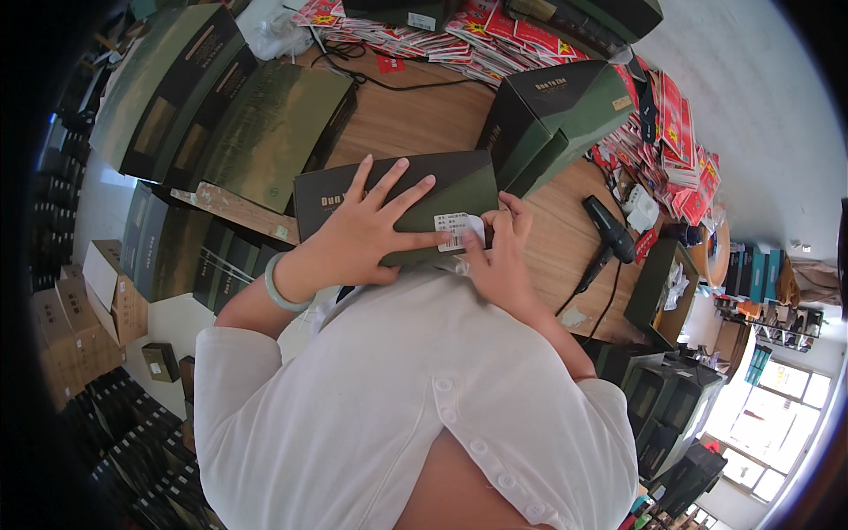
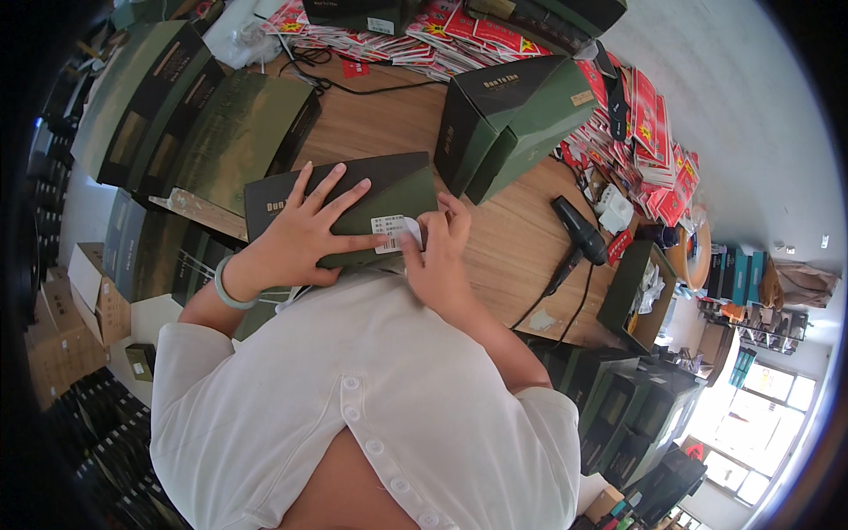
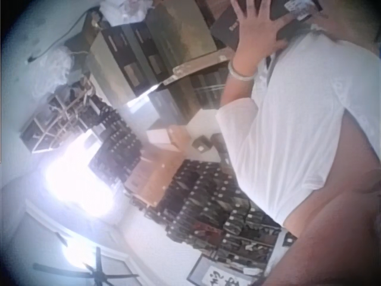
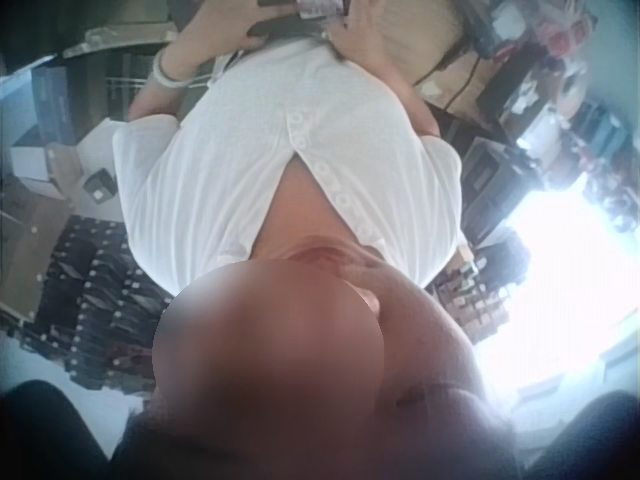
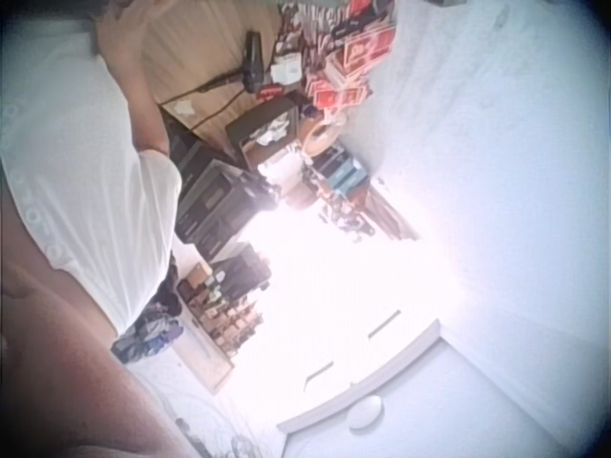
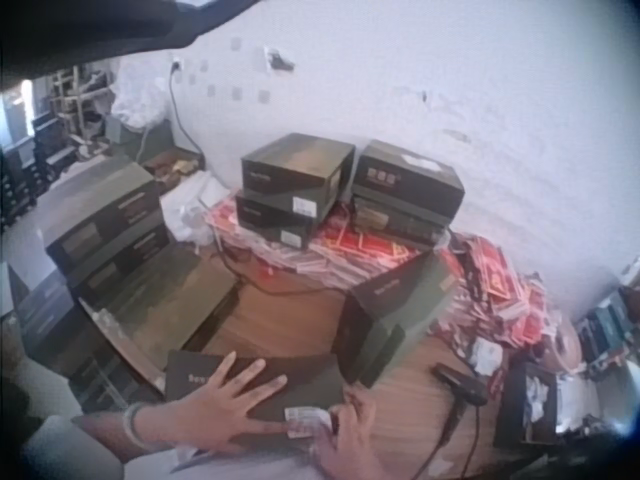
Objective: The person places a pair of black shoes into a green shoebox, adds tissue paper, closes the box, and uses a handheld heat gun to apply heat to the label on the box. The person then stacks the sealed box with other boxes.
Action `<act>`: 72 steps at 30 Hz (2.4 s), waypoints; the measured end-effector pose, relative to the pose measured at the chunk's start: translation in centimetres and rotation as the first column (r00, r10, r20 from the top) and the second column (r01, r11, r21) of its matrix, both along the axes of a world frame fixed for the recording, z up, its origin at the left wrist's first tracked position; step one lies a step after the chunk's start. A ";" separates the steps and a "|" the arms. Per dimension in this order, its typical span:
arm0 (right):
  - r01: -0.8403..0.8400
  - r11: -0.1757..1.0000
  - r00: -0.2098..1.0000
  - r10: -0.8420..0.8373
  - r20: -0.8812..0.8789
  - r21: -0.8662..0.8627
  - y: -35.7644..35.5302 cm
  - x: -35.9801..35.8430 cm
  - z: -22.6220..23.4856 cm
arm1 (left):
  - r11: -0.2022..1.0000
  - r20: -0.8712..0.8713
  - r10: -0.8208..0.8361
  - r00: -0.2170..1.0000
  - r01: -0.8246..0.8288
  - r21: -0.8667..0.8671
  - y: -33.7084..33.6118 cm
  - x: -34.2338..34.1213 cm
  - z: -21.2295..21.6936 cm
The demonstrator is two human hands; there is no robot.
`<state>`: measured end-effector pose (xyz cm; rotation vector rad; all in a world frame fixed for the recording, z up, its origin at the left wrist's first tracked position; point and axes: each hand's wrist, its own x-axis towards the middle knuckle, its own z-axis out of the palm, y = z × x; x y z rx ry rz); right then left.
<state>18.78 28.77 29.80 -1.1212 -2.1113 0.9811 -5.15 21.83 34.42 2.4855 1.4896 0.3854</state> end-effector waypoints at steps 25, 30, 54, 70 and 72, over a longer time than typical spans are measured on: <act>-0.024 0.954 0.949 0.116 0.294 -0.299 6.3 0.7 6.5 | 0.788 -0.222 0.599 0.769 -0.517 0.335 1.5 12.4 -5.8; 0.143 0.941 0.986 -0.161 -0.035 -0.306 7.3 2.7 5.4 | 0.779 -0.418 0.627 0.657 -0.514 0.361 2.8 15.3 -5.3; -0.185 0.969 0.943 0.128 -0.306 -0.163 4.4 -1.1 -0.6 | 0.677 -0.122 0.731 0.672 -0.692 0.249 -4.8 12.4 -4.1; -0.225 0.889 0.962 0.138 -0.234 -0.400 2.6 -0.3 2.0 | 0.907 0.042 0.254 0.966 -0.253 0.337 -3.9 4.3 -4.7; -0.216 0.895 0.964 0.134 -0.228 -0.390 2.5 0.4 1.2 | 0.922 0.079 0.207 0.975 -0.221 0.319 -4.0 4.2 -4.8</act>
